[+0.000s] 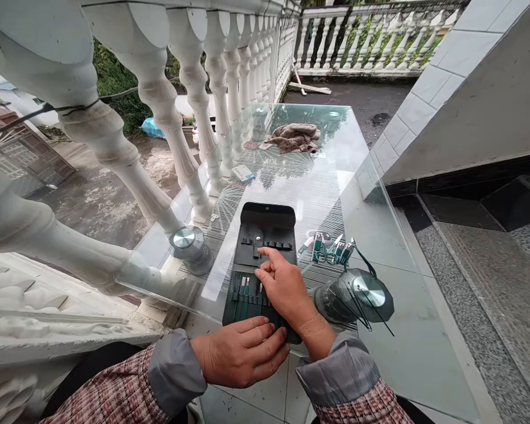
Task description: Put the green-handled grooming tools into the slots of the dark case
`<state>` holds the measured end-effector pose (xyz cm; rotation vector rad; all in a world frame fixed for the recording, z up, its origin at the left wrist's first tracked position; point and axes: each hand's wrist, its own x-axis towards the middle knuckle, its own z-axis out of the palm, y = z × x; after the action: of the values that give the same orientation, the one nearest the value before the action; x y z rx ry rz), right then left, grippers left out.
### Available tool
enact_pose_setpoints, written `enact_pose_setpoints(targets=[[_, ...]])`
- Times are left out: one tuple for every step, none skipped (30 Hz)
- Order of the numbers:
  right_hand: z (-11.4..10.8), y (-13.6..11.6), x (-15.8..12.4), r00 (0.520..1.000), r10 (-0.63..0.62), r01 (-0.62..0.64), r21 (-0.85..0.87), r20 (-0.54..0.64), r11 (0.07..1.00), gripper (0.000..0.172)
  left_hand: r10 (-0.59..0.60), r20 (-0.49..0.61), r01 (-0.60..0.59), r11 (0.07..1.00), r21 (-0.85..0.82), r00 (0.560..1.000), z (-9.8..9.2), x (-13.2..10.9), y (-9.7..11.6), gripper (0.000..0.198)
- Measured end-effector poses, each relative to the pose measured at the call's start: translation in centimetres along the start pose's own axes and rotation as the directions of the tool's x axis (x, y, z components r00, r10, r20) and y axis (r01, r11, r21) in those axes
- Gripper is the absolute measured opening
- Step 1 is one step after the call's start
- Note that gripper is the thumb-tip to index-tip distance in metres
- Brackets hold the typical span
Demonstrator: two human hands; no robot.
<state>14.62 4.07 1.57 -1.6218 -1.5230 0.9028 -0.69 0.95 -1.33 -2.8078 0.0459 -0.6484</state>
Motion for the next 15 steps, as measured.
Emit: enact_pose_setpoints(targets=[[-0.1, 0.0, 0.0, 1.0, -0.013, 0.013, -0.025, 0.003, 1.0, 0.035, 0.0, -0.003, 0.0, 1.0, -0.002, 1.0, 0.0, 0.0, 0.0, 0.028], [-0.2, 0.1, 0.0, 1.0, -0.03, 0.03, -0.056, 0.001, 0.998, 0.033, -0.001, -0.004, 0.001, 1.0, -0.003, 1.0, 0.0, 0.0, 0.0, 0.028], [-0.2, 0.2, 0.1, 0.999, -0.053, 0.052, -0.092, -0.011, 0.994, 0.03, -0.002, -0.002, 0.002, 1.0, -0.003, 1.0, 0.0, 0.0, 0.0, 0.028], [-0.3, 0.3, 0.1, 0.996, -0.083, 0.078, -0.134, -0.026, 0.988, 0.028, -0.002, 0.002, 0.002, 1.0, -0.003, 1.0, 0.0, 0.0, 0.0, 0.028], [-0.3, 0.5, 0.1, 0.992, -0.117, 0.108, -0.181, -0.042, 0.978, 0.026, -0.002, 0.006, 0.002, 1.0, 0.0, 1.0, 0.1, -0.1, 0.0, 0.028], [-0.3, 0.6, 0.1, 0.987, -0.154, 0.137, -0.229, -0.056, 0.964, 0.025, -0.001, 0.009, 0.001, 1.0, 0.003, 1.0, 0.1, -0.1, 0.1, 0.028], [-0.3, 0.7, 0.1, 0.98, -0.189, 0.164, -0.276, -0.066, 0.947, 0.023, 0.0, 0.011, 0.0, 1.0, 0.007, 1.0, 0.1, -0.1, 0.1, 0.028], [-0.3, 0.8, 0.1, 0.972, -0.222, 0.189, -0.317, -0.071, 0.929, 0.022, 0.001, 0.013, -0.001, 1.0, 0.011, 1.0, 0.1, -0.1, 0.1, 0.028], [-0.3, 0.9, 0.1, 0.965, -0.253, 0.215, -0.352, -0.064, 0.911, 0.021, 0.002, 0.013, -0.002, 1.0, 0.014, 1.0, 0.1, -0.1, 0.1, 0.028], [-0.3, 1.0, 0.0, 0.959, -0.281, 0.243, -0.38, -0.047, 0.892, 0.02, 0.003, 0.013, -0.003, 1.0, 0.015, 1.0, 0.1, -0.1, 0.1, 0.028], [-0.3, 1.1, 0.0, 0.951, -0.308, 0.273, -0.403, -0.022, 0.873, 0.019, 0.005, 0.01, -0.005, 1.0, 0.017, 1.0, 0.1, -0.1, 0.0, 0.028], [-0.2, 1.1, 0.0, 0.943, -0.333, 0.306, -0.422, 0.009, 0.854, 0.019, 0.006, 0.007, -0.006, 1.0, 0.018, 1.0, 0.1, -0.1, 0.0, 0.028], [-0.2, 1.1, -0.1, 0.934, -0.356, 0.337, -0.437, 0.042, 0.834, 0.019, 0.008, 0.003, -0.008, 1.0, 0.019, 1.0, 0.1, -0.1, 0.0, 0.028], [-0.3, 1.0, -0.1, 0.924, -0.376, 0.365, -0.448, 0.068, 0.816, 0.02, 0.009, -0.001, -0.009, 1.0, 0.019, 1.0, 0.1, -0.1, 0.0, 0.028], [-0.3, 1.0, -0.1, 0.915, -0.394, 0.389, -0.457, 0.089, 0.8, 0.021, 0.01, -0.004, -0.01, 1.0, 0.019, 1.0, 0.1, -0.1, 0.0, 0.028]])
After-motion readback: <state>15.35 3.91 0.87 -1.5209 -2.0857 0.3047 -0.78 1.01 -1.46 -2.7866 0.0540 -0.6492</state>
